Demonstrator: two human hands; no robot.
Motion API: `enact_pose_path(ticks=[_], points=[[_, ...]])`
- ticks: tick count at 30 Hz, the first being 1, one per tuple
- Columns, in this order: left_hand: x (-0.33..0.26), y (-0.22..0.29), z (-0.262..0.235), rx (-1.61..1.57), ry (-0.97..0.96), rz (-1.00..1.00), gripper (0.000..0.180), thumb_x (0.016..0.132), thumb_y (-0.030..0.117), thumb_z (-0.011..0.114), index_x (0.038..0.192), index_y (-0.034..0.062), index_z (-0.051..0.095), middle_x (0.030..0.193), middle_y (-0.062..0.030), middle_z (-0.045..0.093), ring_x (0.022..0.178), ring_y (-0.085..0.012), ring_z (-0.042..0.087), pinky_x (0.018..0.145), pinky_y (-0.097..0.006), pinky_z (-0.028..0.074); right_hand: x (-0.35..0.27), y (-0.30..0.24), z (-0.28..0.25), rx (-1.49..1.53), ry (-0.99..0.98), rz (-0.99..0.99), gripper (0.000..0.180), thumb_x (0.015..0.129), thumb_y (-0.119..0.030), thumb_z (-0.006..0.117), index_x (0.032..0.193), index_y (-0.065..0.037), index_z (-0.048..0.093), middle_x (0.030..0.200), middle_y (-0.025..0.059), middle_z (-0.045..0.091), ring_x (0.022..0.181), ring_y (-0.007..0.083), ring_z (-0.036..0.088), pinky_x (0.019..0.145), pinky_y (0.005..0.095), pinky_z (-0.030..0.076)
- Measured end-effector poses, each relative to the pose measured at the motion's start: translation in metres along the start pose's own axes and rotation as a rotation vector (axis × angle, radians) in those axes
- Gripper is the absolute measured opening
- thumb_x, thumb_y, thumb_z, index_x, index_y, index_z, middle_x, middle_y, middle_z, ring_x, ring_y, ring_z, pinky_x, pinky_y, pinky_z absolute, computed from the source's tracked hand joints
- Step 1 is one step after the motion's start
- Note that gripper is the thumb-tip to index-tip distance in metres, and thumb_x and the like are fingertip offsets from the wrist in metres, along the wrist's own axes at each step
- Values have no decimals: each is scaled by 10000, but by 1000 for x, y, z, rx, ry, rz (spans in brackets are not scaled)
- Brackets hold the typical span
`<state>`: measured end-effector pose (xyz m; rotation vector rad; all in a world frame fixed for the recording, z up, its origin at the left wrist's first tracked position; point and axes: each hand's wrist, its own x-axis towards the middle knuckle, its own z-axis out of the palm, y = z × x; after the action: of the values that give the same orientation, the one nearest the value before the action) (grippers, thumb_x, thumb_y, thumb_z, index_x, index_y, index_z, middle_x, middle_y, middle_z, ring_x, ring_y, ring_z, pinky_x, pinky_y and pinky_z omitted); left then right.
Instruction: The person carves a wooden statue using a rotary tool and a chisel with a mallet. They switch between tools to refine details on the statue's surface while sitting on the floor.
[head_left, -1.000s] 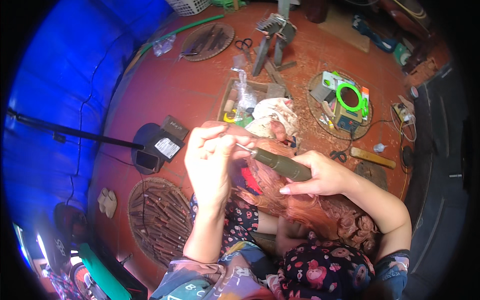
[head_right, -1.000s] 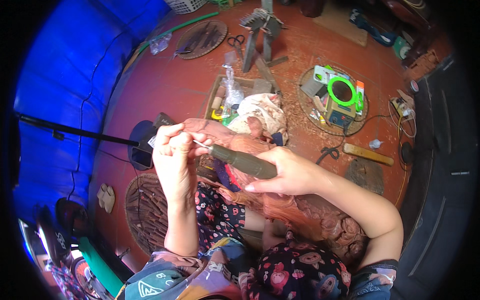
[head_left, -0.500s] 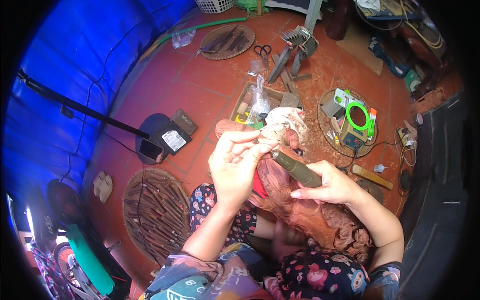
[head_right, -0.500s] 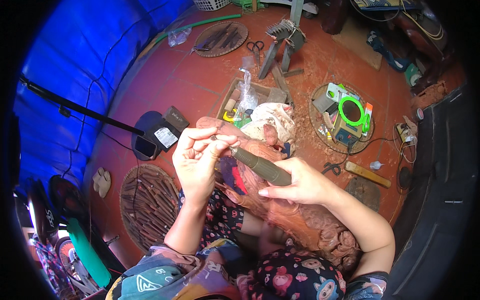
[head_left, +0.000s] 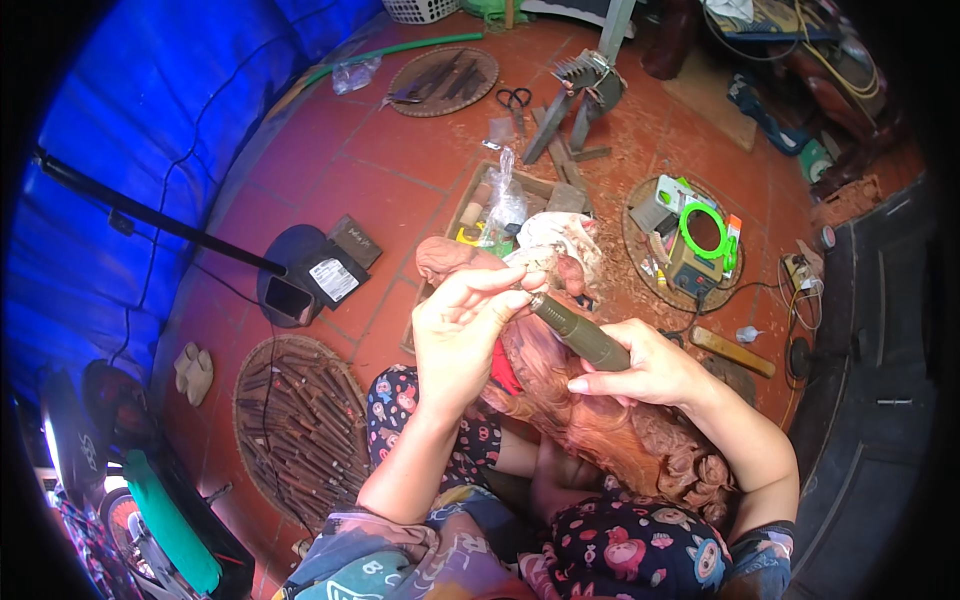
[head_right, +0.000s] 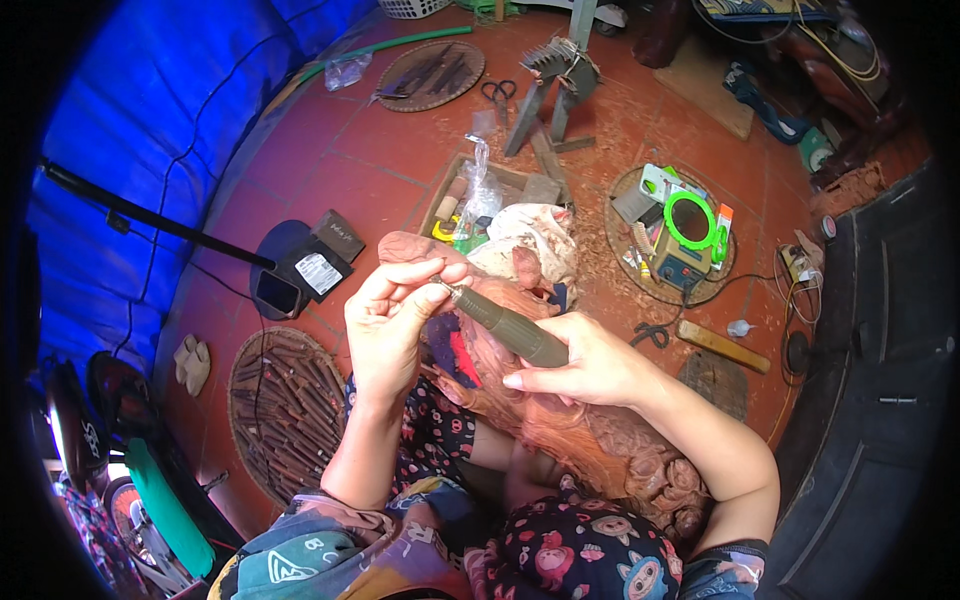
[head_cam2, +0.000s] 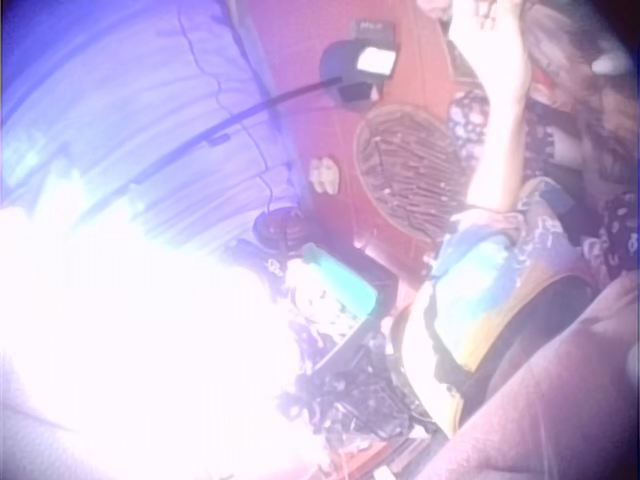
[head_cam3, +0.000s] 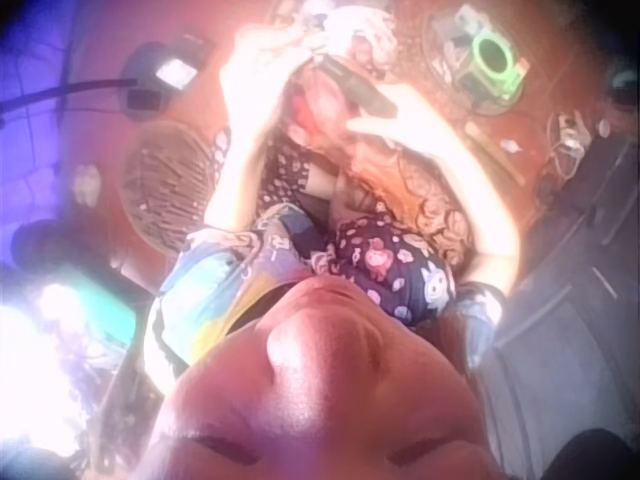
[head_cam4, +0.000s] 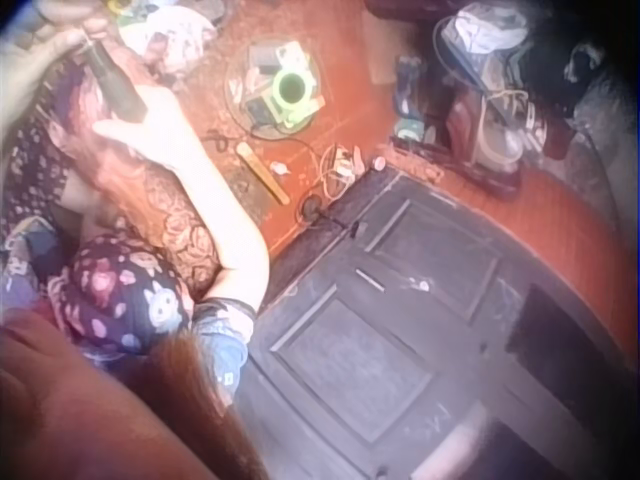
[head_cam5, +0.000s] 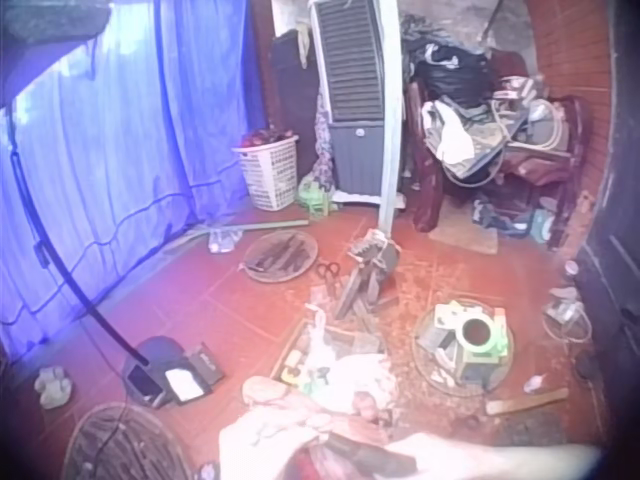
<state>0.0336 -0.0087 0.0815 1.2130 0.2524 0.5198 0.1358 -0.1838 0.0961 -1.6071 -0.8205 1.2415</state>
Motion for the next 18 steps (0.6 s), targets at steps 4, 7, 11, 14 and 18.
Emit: enact_pose_path(ticks=[4, 7, 11, 14, 18], points=[[-2, -6, -6, 80, -50, -42, 387, 851, 21, 549, 1222, -23, 446, 1089, -200, 585, 1006, -251, 587, 808, -270, 501, 0, 7, -1, 8, -9, -34, 253, 783, -228, 680, 692, -60, 513, 526, -21, 503, 431, 51, 472, 395, 211, 360], [-1, -2, 9, -284, -63, -98, 583, 870, 123, 555, 1352, -16, 258, 1264, -217, 454, 1142, -270, 490, 905, -312, 448, 0, 10, -2, 178, -57, 15, 239, 801, -213, 658, 697, -54, 515, 523, -8, 496, 399, 63, 454, 381, 206, 354], [-9, -7, 24, -278, -635, -180, 457, 921, 182, 460, 1297, -50, 340, 1264, -164, 470, 1242, -241, 376, 1041, -376, 269, -4, 4, -6, 670, -385, 48, 214, 830, -155, 603, 697, -29, 493, 507, 9, 470, 366, 86, 446, 328, 203, 338], [-3, -17, 35, -291, -726, -19, 354, 904, 167, 494, 1183, -49, 460, 1146, -144, 545, 1168, -227, 453, 1002, -368, 332, -11, 1, -4, 852, -466, 35, 212, 838, -132, 579, 692, -16, 476, 521, 21, 473, 364, 93, 456, 298, 211, 330], [-22, -16, 47, -183, -257, -75, 239, 858, 61, 531, 1070, -48, 533, 999, -122, 604, 915, -185, 588, 860, -320, 457, -11, -4, -6, 377, -210, -65, 194, 833, -134, 571, 710, -5, 493, 580, 55, 528, 385, 105, 474, 345, 241, 370]])
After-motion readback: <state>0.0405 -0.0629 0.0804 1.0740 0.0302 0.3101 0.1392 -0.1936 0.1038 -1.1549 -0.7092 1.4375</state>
